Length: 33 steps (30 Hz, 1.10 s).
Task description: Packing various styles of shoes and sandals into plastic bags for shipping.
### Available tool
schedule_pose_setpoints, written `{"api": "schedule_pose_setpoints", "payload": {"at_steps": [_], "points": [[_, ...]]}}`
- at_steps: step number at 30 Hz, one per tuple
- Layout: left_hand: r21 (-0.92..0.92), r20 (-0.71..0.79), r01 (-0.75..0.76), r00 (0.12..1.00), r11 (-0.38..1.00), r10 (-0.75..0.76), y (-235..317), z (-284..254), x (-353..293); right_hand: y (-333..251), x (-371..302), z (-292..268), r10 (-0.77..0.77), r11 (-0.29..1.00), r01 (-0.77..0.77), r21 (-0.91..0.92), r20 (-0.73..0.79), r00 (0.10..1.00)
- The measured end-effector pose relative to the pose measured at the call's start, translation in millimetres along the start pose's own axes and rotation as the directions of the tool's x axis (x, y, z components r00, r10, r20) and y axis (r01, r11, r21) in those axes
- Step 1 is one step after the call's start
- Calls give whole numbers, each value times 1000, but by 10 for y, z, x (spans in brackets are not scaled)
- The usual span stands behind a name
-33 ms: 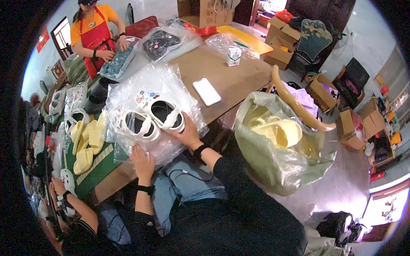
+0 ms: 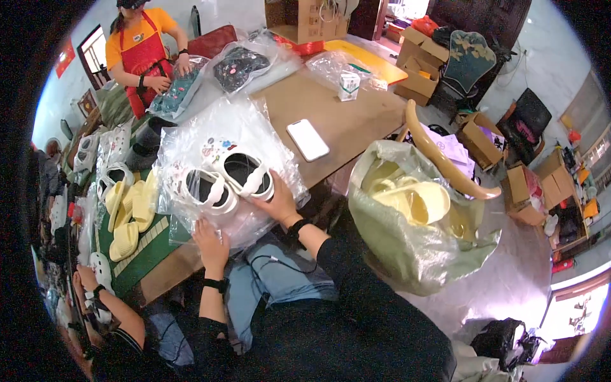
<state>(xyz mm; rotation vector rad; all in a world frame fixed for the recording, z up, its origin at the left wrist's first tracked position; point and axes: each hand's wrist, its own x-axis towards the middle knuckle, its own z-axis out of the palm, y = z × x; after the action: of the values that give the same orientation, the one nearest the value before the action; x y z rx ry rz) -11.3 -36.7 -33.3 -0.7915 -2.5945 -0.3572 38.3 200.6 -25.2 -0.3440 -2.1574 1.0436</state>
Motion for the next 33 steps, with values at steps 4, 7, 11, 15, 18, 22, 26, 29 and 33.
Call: {"api": "schedule_pose_setpoints", "payload": {"at_steps": [4, 7, 11, 15, 18, 22, 26, 29, 33], "points": [[-5, -1, -19, 1000, 1000, 19, 3, 1, 23, 23, 20, 4, -34, 999, 34, -2, -37, 999], [22, -11, -28, 1000, 999, 29, -10, 12, 33, 38, 31, 16, -44, 999, 44, 16, -31, 999], [-20, 14, -15, 1000, 1000, 16, 53, -33, 55, 63, 41, -11, -46, 999, 47, 12, -29, 998], [-41, 3, -21, 1000, 999, 21, 25, -55, 40, 15, 30, -20, -34, 999, 35, 37, -21, 999], [-41, 7, -35, 999, 999, 35, 18, -44, 16, -4, 29, -38, -45, 999, 45, 12, -27, 999], [-58, 44, -16, 999, 998, 18, 42, -64, 33, 44, 41, -32, -39, 999, 40, 12, -31, 999], [-72, 20, -15, 1000, 997, 16, -3, -59, 26, 34, 28, 3, -27, 1000, 27, -14, -24, 999], [-82, 15, -13, 1000, 997, 14, -1, -60, 25, 81, 29, 14, -54, 998, 53, -17, -27, 998], [-110, 23, -21, 999, 994, 23, 7, -96, 48, 127, 15, 34, -49, 999, 48, -24, -22, 999]]}}
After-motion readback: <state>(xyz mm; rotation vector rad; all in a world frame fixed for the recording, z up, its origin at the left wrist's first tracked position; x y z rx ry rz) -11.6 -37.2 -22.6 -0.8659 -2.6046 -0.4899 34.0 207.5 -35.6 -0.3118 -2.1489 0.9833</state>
